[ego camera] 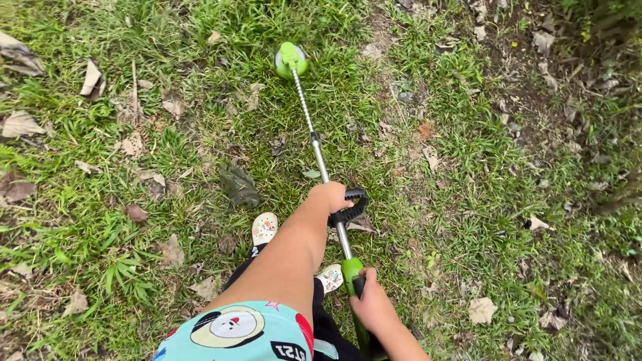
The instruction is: Trimming grass and weeds using a handheld string trimmer while walking.
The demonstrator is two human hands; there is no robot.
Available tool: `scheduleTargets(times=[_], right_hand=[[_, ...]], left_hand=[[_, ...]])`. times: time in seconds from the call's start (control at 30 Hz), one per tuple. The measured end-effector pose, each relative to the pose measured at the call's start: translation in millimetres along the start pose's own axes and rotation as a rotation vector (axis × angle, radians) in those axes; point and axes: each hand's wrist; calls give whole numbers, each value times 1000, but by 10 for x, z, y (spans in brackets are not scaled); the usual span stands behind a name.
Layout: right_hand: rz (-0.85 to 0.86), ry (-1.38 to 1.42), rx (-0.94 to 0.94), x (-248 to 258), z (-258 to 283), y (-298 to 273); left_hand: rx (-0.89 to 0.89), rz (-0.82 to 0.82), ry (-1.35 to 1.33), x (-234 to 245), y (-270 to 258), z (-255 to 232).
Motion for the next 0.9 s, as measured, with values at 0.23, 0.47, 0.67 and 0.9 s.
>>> scheduleTargets(times=[0.23, 0.47, 0.67, 0.9], right_hand=[[2, -103, 68, 44, 171, 36], [65, -189, 91, 71, 635, 36], [51, -257, 180, 36, 788, 285], [65, -251, 151, 117, 1127, 154]], left_hand=[[59, -27, -168, 24, -272, 295], [108, -89, -154, 119, -262, 848], [166, -114, -246, 319, -562, 1081], [170, -90, -312, 521, -719, 1123]])
Point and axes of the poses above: each hand's wrist, its own y-axis towards the middle knuckle, its own x-axis out of the back of the hand, z = x × y, and after that the axes turned 10 degrees about z, right-handed
